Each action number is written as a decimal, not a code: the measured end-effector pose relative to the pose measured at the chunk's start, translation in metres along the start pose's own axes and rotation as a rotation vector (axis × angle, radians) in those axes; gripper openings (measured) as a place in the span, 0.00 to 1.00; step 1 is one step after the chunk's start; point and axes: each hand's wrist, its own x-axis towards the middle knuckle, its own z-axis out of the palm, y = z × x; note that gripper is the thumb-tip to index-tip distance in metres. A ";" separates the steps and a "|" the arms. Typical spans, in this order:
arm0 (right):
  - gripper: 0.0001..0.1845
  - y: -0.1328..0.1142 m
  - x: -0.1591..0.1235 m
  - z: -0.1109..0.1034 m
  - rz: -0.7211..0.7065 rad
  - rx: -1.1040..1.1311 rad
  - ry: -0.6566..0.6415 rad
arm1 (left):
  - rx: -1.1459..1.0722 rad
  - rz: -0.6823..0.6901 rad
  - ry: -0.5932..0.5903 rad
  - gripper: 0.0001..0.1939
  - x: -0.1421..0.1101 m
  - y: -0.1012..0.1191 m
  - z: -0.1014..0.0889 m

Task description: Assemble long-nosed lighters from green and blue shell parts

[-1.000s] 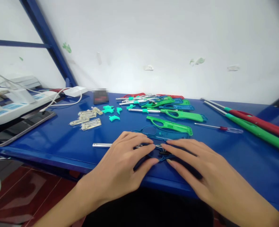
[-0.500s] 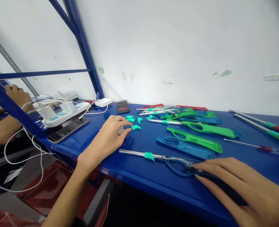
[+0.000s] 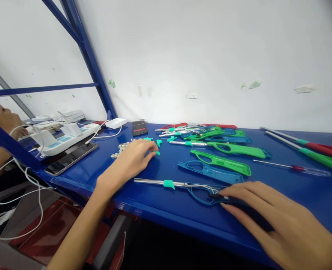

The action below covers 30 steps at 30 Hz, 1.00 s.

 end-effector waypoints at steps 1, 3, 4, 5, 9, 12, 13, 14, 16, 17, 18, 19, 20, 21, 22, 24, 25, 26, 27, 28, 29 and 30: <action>0.17 -0.002 0.001 -0.001 0.025 0.009 0.002 | -0.026 0.002 0.027 0.09 -0.001 0.006 -0.002; 0.17 -0.006 0.003 -0.003 0.059 0.024 0.015 | -0.087 0.021 0.083 0.13 -0.005 0.022 -0.007; 0.17 -0.008 0.005 -0.005 0.064 0.028 0.025 | -0.118 0.031 0.101 0.14 -0.008 0.030 -0.009; 0.17 -0.009 0.007 -0.006 0.061 0.029 0.034 | -0.146 0.043 0.123 0.13 -0.012 0.039 -0.011; 0.17 -0.014 0.017 -0.009 0.041 0.014 0.060 | -0.407 0.101 0.158 0.13 -0.024 0.072 -0.010; 0.18 -0.016 0.025 -0.010 0.011 0.010 0.041 | -0.546 0.143 0.122 0.15 -0.027 0.087 -0.003; 0.19 -0.016 0.027 -0.010 0.004 0.002 0.038 | -0.583 0.139 0.116 0.15 -0.027 0.091 0.000; 0.20 -0.016 0.029 -0.011 -0.006 -0.007 0.033 | -0.619 0.122 0.113 0.13 -0.027 0.094 0.002; 0.21 -0.014 0.033 -0.012 -0.031 -0.023 0.011 | -0.700 0.048 0.101 0.09 -0.026 0.099 0.008; 0.22 -0.013 0.036 -0.013 -0.054 -0.030 -0.009 | -0.748 -0.003 0.091 0.06 -0.026 0.102 0.011; 0.21 -0.012 0.038 -0.014 -0.082 -0.041 -0.030 | -0.798 -0.055 0.082 0.04 -0.026 0.104 0.014; 0.21 -0.011 0.041 -0.015 -0.115 -0.065 -0.044 | -0.850 -0.104 0.077 0.04 -0.026 0.106 0.018; 0.20 -0.009 0.043 -0.017 -0.154 -0.106 -0.052 | -0.899 -0.144 0.076 0.04 -0.026 0.108 0.022; 0.20 -0.008 0.045 -0.018 -0.197 -0.158 -0.053 | -0.942 -0.171 0.079 0.05 -0.027 0.110 0.025; 0.19 -0.008 0.048 -0.020 -0.242 -0.208 -0.052 | -0.975 -0.192 0.080 0.06 -0.027 0.112 0.029; 0.18 -0.007 0.052 -0.024 -0.318 -0.274 -0.047 | -1.004 -0.213 0.077 0.08 -0.028 0.114 0.034; 0.16 -0.008 0.054 -0.025 -0.342 -0.293 -0.047 | -1.000 -0.217 0.074 0.09 -0.028 0.115 0.035; 0.15 -0.008 0.055 -0.027 -0.361 -0.304 -0.048 | -0.988 -0.218 0.073 0.09 -0.028 0.115 0.036; 0.16 -0.009 0.056 -0.028 -0.375 -0.316 -0.051 | -0.968 -0.217 0.073 0.10 -0.028 0.115 0.036; 0.18 -0.010 0.057 -0.028 -0.385 -0.333 -0.058 | -0.945 -0.213 0.074 0.10 -0.028 0.115 0.036; 0.21 -0.011 0.057 -0.029 -0.389 -0.348 -0.069 | -0.923 -0.208 0.072 0.09 -0.028 0.115 0.036; 0.25 -0.012 0.057 -0.029 -0.384 -0.357 -0.085 | -0.905 -0.202 0.074 0.09 -0.029 0.114 0.036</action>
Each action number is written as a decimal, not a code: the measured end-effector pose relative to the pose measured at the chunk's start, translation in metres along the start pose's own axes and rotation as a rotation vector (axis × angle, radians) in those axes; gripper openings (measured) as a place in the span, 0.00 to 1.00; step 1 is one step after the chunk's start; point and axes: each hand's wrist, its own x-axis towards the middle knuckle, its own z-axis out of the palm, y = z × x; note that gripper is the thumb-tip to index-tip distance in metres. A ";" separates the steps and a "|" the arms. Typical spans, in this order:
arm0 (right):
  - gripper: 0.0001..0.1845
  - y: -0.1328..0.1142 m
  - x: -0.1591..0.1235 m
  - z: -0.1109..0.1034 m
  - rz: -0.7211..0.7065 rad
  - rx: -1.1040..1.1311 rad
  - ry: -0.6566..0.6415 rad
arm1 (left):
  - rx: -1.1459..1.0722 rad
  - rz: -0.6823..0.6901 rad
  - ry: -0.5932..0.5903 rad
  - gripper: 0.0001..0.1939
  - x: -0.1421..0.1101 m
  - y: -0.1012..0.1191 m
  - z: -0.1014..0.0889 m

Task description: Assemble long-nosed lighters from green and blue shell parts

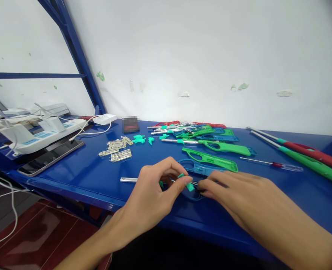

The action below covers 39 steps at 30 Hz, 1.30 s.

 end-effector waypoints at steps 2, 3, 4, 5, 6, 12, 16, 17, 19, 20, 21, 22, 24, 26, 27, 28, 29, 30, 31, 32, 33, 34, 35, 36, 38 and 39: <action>0.28 -0.001 0.000 0.000 0.015 0.018 -0.037 | 0.028 0.019 -0.009 0.07 -0.001 0.000 -0.001; 0.28 -0.002 0.000 0.000 0.021 0.029 -0.051 | 0.040 0.027 -0.018 0.06 -0.001 -0.001 -0.001; 0.28 -0.002 0.000 0.001 0.023 0.034 -0.056 | 0.054 0.029 -0.031 0.06 -0.001 -0.001 -0.001; 0.27 -0.002 0.000 0.001 0.021 0.033 -0.052 | 0.071 0.028 -0.047 0.06 -0.002 -0.001 -0.001; 0.26 -0.003 0.001 0.001 0.016 0.027 -0.041 | 0.090 0.028 -0.064 0.06 -0.002 -0.002 0.000; 0.26 -0.006 0.007 -0.003 0.016 0.020 0.003 | 0.158 0.078 -0.111 0.06 -0.002 -0.002 0.002; 0.21 -0.007 0.008 -0.005 0.069 0.052 0.034 | 0.175 0.091 -0.109 0.06 -0.003 -0.002 0.002; 0.21 -0.007 0.008 -0.005 0.085 0.067 0.047 | 0.180 0.094 -0.113 0.06 -0.003 -0.002 0.002; 0.21 -0.006 0.007 -0.004 0.108 0.093 0.059 | 0.183 0.095 -0.123 0.06 -0.003 -0.003 0.002; 0.21 -0.006 0.006 -0.003 0.115 0.102 0.054 | 0.182 0.092 -0.126 0.06 -0.003 -0.004 0.002; 0.22 -0.006 0.005 -0.003 0.121 0.107 0.047 | 0.179 0.087 -0.129 0.06 -0.003 -0.004 0.002; 0.22 -0.005 0.004 -0.002 0.128 0.109 0.039 | 0.177 0.082 -0.131 0.06 -0.003 -0.005 0.002; 0.21 -0.004 0.002 -0.001 0.140 0.112 0.029 | 0.179 0.090 -0.135 0.07 -0.003 -0.006 0.002; 0.20 -0.004 0.001 0.000 0.150 0.115 0.021 | 0.185 0.115 -0.135 0.08 -0.003 -0.006 0.001; 0.19 -0.004 0.000 0.000 0.155 0.115 0.018 | 0.190 0.129 -0.134 0.09 -0.003 -0.007 0.001; 0.18 -0.003 0.000 0.000 0.160 0.114 0.017 | 0.195 0.139 -0.134 0.10 -0.003 -0.007 0.001; 0.17 -0.003 0.000 0.000 0.164 0.112 0.016 | 0.198 0.144 -0.133 0.10 -0.003 -0.006 0.000; 0.17 -0.003 0.000 0.000 0.168 0.110 0.016 | 0.203 0.141 -0.132 0.11 -0.003 -0.006 0.000; 0.16 -0.003 0.001 0.000 0.171 0.106 0.017 | 0.206 0.132 -0.132 0.11 -0.004 -0.005 0.000; 0.17 -0.003 0.001 0.000 0.172 0.104 0.017 | 0.208 0.118 -0.133 0.11 -0.004 -0.004 0.000; 0.17 -0.003 0.001 0.000 0.174 0.100 0.018 | 0.209 0.102 -0.134 0.11 -0.004 -0.003 0.000; 0.18 -0.003 0.001 0.000 0.175 0.097 0.019 | 0.209 0.085 -0.133 0.10 -0.005 -0.002 0.001; 0.18 -0.002 0.001 0.000 0.178 0.095 0.018 | 0.211 0.071 -0.133 0.10 -0.005 0.000 0.001; 0.19 -0.002 0.000 0.000 0.181 0.094 0.016 | 0.212 0.060 -0.133 0.10 -0.006 0.001 0.001; 0.19 -0.001 -0.001 0.000 0.191 0.095 0.007 | 0.209 0.052 -0.135 0.08 -0.006 0.002 0.002; 0.19 -0.001 -0.001 0.000 0.196 0.097 0.002 | 0.206 0.047 -0.141 0.08 -0.006 0.002 0.002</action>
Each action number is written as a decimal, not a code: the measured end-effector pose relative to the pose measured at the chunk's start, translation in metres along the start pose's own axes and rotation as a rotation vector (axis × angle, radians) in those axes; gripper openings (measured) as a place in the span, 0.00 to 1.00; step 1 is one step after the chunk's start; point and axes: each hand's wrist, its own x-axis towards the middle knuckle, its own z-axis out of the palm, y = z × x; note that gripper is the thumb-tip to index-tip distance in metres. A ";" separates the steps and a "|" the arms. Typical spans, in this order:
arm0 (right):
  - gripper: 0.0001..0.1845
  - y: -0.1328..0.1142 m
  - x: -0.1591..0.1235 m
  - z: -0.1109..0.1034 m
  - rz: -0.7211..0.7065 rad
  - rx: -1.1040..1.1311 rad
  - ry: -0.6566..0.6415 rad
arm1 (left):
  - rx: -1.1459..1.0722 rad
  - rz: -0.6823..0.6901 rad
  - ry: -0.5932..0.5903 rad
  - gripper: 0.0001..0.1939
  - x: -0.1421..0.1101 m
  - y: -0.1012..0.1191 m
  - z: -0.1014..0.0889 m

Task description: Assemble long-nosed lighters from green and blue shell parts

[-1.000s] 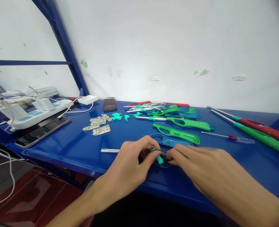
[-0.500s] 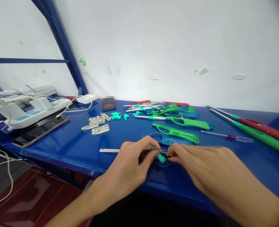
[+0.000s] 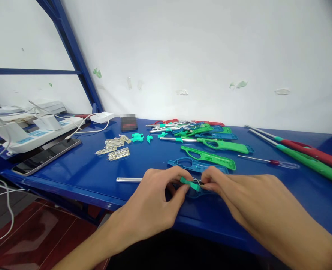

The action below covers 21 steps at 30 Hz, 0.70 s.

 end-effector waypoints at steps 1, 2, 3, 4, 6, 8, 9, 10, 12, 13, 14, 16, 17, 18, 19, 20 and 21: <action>0.19 0.000 -0.001 0.000 0.005 0.003 -0.005 | -0.004 -0.007 -0.009 0.07 0.000 0.000 0.000; 0.18 0.000 -0.001 0.000 0.009 0.004 -0.007 | -0.010 -0.016 -0.018 0.07 0.000 -0.001 0.000; 0.18 0.000 -0.001 0.000 0.012 0.005 -0.007 | -0.016 -0.025 -0.023 0.07 0.001 -0.001 0.000; 0.18 0.000 -0.002 0.000 0.015 0.006 -0.005 | -0.023 -0.033 -0.026 0.06 0.001 -0.002 0.000; 0.17 0.000 -0.002 -0.001 0.018 0.006 0.000 | -0.036 -0.040 -0.025 0.04 0.002 -0.003 0.000; 0.16 0.000 -0.002 -0.001 0.019 0.010 -0.004 | -0.054 -0.031 -0.023 0.03 0.003 -0.003 0.000; 0.16 0.000 -0.001 -0.001 0.019 0.013 -0.009 | -0.065 -0.028 -0.023 0.03 0.003 -0.003 0.001; 0.15 0.000 -0.001 -0.001 0.018 0.016 -0.014 | -0.076 -0.026 -0.023 0.03 0.003 -0.003 0.001; 0.14 0.001 -0.001 -0.001 0.016 0.023 -0.020 | -0.100 -0.024 -0.018 0.03 0.003 -0.004 0.002; 0.14 0.001 0.000 -0.001 0.016 0.027 -0.021 | -0.110 -0.023 -0.012 0.03 0.002 -0.004 0.002; 0.13 0.001 0.000 -0.001 0.018 0.033 -0.021 | -0.120 -0.021 -0.003 0.03 0.002 -0.004 0.002; 0.12 0.001 0.001 -0.001 0.030 0.044 -0.020 | -0.134 -0.014 0.027 0.03 0.002 -0.005 0.002; 0.11 0.000 0.001 0.000 0.037 0.049 -0.018 | -0.136 -0.010 0.044 0.03 0.003 -0.005 0.002; 0.10 0.000 0.001 0.000 0.043 0.054 -0.014 | -0.132 -0.005 0.062 0.03 0.003 -0.005 0.002; 0.10 0.000 0.002 0.000 0.046 0.059 -0.009 | -0.126 0.002 0.080 0.04 0.003 -0.005 0.002; 0.10 -0.001 0.002 0.000 0.046 0.063 -0.004 | -0.118 0.006 0.094 0.05 0.003 -0.005 0.001; 0.10 -0.001 0.002 0.000 0.046 0.067 0.000 | -0.112 0.012 0.109 0.06 0.003 -0.005 0.001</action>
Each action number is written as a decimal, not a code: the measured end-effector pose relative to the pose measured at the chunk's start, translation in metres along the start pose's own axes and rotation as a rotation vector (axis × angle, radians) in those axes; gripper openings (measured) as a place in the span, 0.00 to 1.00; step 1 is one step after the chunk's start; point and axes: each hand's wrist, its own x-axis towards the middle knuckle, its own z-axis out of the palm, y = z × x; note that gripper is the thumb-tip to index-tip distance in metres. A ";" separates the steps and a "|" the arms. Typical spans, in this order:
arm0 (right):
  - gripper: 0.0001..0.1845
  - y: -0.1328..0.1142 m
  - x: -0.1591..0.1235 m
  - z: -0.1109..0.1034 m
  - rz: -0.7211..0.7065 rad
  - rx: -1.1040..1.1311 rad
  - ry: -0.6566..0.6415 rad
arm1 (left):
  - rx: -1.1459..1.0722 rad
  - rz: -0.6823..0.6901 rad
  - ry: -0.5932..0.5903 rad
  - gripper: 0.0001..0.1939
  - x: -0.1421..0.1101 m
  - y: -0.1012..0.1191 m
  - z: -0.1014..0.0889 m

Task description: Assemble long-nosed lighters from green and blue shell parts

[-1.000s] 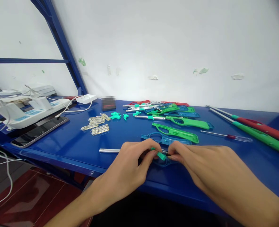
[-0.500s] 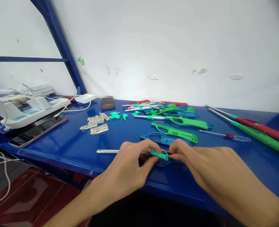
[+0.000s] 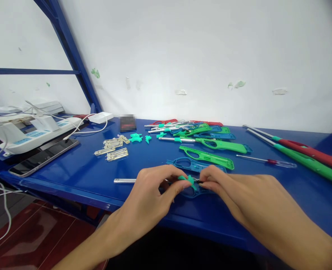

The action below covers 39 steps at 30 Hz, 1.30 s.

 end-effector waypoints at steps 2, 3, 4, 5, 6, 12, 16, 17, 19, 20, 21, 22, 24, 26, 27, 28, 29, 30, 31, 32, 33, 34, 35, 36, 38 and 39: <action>0.10 -0.001 0.000 0.000 0.000 0.009 0.006 | 0.007 0.009 0.032 0.07 -0.001 0.001 0.000; 0.11 -0.001 -0.001 -0.001 0.001 0.014 0.006 | 0.013 0.011 0.050 0.08 -0.001 0.002 -0.001; 0.11 -0.002 -0.001 -0.001 0.001 0.018 0.006 | 0.022 0.015 0.072 0.08 -0.002 0.002 -0.001; 0.11 -0.002 -0.001 -0.001 0.003 0.023 0.006 | 0.032 0.019 0.095 0.09 -0.003 0.003 -0.001; 0.12 -0.003 -0.002 -0.001 0.003 0.026 0.007 | 0.036 0.023 0.114 0.09 -0.004 0.004 -0.002; 0.11 -0.004 -0.005 0.003 0.006 0.019 0.035 | -0.084 -0.072 0.093 0.14 -0.004 0.004 -0.002; 0.10 -0.006 -0.007 0.006 0.017 -0.003 0.046 | -0.207 -0.121 0.083 0.09 0.000 0.000 -0.001; 0.10 -0.006 -0.008 0.006 0.019 -0.005 0.049 | -0.216 -0.116 0.071 0.09 0.001 -0.001 -0.001; 0.11 -0.006 -0.008 0.007 0.020 -0.005 0.052 | -0.195 -0.109 0.041 0.11 0.002 -0.001 -0.001; 0.11 -0.007 -0.007 0.007 0.019 -0.001 0.051 | -0.179 -0.106 0.040 0.12 0.002 0.000 -0.001; 0.11 -0.007 -0.007 0.007 0.016 0.006 0.050 | -0.166 -0.106 0.049 0.13 0.001 0.001 -0.001; 0.11 -0.007 -0.006 0.007 0.011 0.015 0.047 | -0.154 -0.107 0.064 0.13 0.000 0.002 -0.001; 0.11 -0.007 -0.004 0.007 -0.003 0.033 0.042 | -0.121 -0.091 0.106 0.12 -0.002 0.005 -0.001; 0.12 -0.008 -0.003 0.008 -0.015 0.045 0.040 | -0.056 -0.039 0.135 0.11 -0.004 0.006 -0.001; 0.13 -0.009 -0.002 0.008 -0.015 0.050 0.042 | -0.014 0.001 0.145 0.10 -0.005 0.006 -0.001; 0.14 -0.010 -0.002 0.008 -0.005 0.063 0.047 | 0.031 0.045 0.150 0.11 -0.006 0.006 -0.001; 0.15 -0.011 -0.001 0.008 0.012 0.088 0.052 | 0.071 0.085 0.151 0.11 -0.006 0.006 -0.001; 0.15 -0.012 -0.001 0.008 0.034 0.123 0.057 | 0.102 0.117 0.150 0.13 -0.006 0.005 -0.002; 0.14 -0.012 -0.001 0.008 0.056 0.165 0.061 | 0.122 0.140 0.147 0.14 -0.005 0.004 -0.003; 0.13 -0.013 -0.002 0.008 0.074 0.210 0.061 | 0.137 0.155 0.141 0.16 -0.005 0.002 -0.003; 0.12 -0.013 -0.002 0.008 0.085 0.249 0.060 | 0.147 0.159 0.135 0.18 -0.005 0.001 -0.004; 0.12 -0.013 -0.002 0.008 0.091 0.277 0.060 | 0.157 0.157 0.129 0.19 -0.005 -0.001 -0.004; 0.12 -0.013 -0.002 0.008 0.095 0.294 0.062 | 0.166 0.157 0.125 0.21 -0.005 -0.002 -0.005; 0.12 -0.013 -0.003 0.008 0.097 0.306 0.067 | 0.177 0.158 0.120 0.21 -0.005 -0.004 -0.005; 0.12 -0.012 -0.003 0.008 0.097 0.318 0.074 | 0.203 0.177 0.118 0.22 -0.005 -0.006 -0.005; 0.12 -0.012 -0.003 0.008 0.097 0.321 0.079 | 0.220 0.194 0.115 0.22 -0.005 -0.007 -0.005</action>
